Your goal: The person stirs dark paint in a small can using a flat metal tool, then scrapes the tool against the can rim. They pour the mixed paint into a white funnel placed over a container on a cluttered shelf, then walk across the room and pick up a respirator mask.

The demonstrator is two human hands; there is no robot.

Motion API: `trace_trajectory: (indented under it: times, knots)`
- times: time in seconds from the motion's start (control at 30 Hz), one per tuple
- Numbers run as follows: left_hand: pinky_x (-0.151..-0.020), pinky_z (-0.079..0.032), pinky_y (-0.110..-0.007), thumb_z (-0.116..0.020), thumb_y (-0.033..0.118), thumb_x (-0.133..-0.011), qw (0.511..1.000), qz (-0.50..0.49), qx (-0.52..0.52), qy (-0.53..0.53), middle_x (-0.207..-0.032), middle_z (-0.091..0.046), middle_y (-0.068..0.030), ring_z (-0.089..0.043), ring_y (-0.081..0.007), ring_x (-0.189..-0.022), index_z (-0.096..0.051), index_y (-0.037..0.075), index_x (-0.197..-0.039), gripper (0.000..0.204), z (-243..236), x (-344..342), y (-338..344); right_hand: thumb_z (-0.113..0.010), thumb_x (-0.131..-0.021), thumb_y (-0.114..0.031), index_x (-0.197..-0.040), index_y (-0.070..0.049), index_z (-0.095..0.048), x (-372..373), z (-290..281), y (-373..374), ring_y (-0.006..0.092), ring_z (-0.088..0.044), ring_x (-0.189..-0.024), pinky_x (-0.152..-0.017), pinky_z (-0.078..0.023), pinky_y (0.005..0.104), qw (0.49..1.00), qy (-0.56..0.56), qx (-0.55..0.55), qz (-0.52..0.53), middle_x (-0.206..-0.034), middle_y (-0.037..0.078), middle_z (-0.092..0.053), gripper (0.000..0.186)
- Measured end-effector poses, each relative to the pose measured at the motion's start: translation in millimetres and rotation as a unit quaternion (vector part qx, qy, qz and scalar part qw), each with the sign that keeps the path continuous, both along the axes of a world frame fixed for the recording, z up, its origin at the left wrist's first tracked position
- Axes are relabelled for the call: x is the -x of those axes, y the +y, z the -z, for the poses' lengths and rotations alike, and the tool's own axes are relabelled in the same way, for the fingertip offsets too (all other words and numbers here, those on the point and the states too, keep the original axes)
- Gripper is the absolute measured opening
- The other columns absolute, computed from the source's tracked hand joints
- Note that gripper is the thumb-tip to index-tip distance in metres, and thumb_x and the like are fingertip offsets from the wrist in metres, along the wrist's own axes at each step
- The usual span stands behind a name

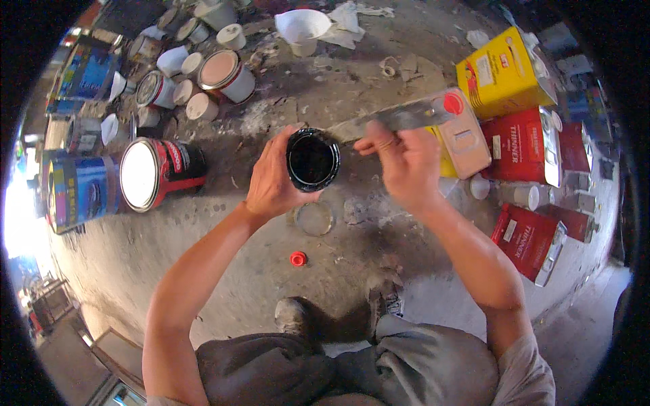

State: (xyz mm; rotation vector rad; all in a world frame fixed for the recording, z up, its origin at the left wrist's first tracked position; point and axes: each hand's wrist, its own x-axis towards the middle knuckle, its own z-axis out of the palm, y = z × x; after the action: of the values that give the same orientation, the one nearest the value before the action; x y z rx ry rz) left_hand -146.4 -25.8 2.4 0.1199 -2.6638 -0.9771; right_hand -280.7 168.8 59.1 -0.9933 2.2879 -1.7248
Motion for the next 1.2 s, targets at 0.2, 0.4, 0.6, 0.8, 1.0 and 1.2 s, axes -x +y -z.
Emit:
trace_trajectory:
  times: [0.2, 0.4, 0.6, 0.8, 1.0, 1.2]
  knots:
    - [-0.093, -0.05, -0.042, -0.094, 0.02, -0.053, 0.998, 0.012, 0.039, 0.052, -0.122, -0.059, -0.0146, -0.062, -0.033, -0.11, -0.037, 0.005, -0.138, 0.103, -9, 12, 19, -0.069, -0.093, -0.022, -0.07, 0.001, -0.06, -2, -14, 21, 0.0236, -0.062, -0.051, -0.05, -0.047, 0.0362, 0.987, -0.149, 0.06, 0.015, -0.058, 0.013, -0.063, 0.034]
    - [-0.091, -0.051, -0.041, -0.093, 0.019, -0.054, 0.998, 0.006, 0.029, 0.051, -0.12, -0.06, -0.0142, -0.063, -0.0319, -0.108, -0.037, 0.005, -0.138, 0.102, -13, 18, 32, -0.068, -0.095, -0.022, -0.072, 0.003, -0.058, 10, -12, 30, 0.021, -0.066, -0.054, -0.048, -0.048, 0.033, 0.998, -0.008, 0.067, 0.009, -0.058, 0.013, -0.063, 0.035]
    - [-0.092, -0.051, -0.04, -0.093, 0.018, -0.053, 0.999, 0.013, 0.024, 0.019, -0.121, -0.06, -0.013, -0.064, -0.0304, -0.108, -0.037, 0.006, -0.138, 0.102, -12, 18, 39, -0.068, -0.095, -0.021, -0.075, 0.002, -0.06, 5, -13, 38, 0.0222, -0.065, -0.054, -0.05, -0.048, 0.0344, 0.98, -0.177, 0.076, 0.038, -0.059, 0.013, -0.062, 0.032]
    - [-0.099, -0.047, -0.044, -0.094, 0.02, -0.05, 1.0, 0.008, 0.015, 0.009, -0.128, -0.055, -0.0179, -0.057, -0.0385, -0.117, -0.03, 0.0, -0.144, 0.115, -10, 14, 39, -0.067, -0.096, -0.022, -0.073, 0.003, -0.058, 9, -17, 40, 0.0176, -0.068, -0.056, -0.048, -0.049, 0.0292, 1.0, 0.013, 0.018, 0.002, -0.058, 0.011, -0.061, 0.035]
    - [-0.095, -0.05, -0.04, -0.094, 0.021, -0.054, 1.0, -0.009, 0.022, 0.018, -0.123, -0.06, -0.0137, -0.064, -0.0297, -0.111, -0.034, 0.006, -0.14, 0.106, -12, 11, 43, -0.069, -0.094, -0.021, -0.073, 0.003, -0.057, 1, -16, 34, 0.0188, -0.067, -0.055, -0.047, -0.048, 0.0293, 0.971, -0.2, 0.127, 0.044, -0.062, 0.012, -0.062, 0.035]
    - [-0.093, -0.051, -0.041, -0.094, 0.022, -0.054, 0.998, -0.01, 0.049, 0.03, -0.121, -0.06, -0.0147, -0.063, -0.031, -0.111, -0.031, 0.005, -0.141, 0.109, -12, 11, 41, -0.069, -0.094, -0.024, -0.073, 0.003, -0.055, 1, -16, 35, 0.016, -0.068, -0.059, -0.051, -0.05, 0.0289, 0.998, -0.045, 0.018, 0.032, -0.063, 0.012, -0.063, 0.038]
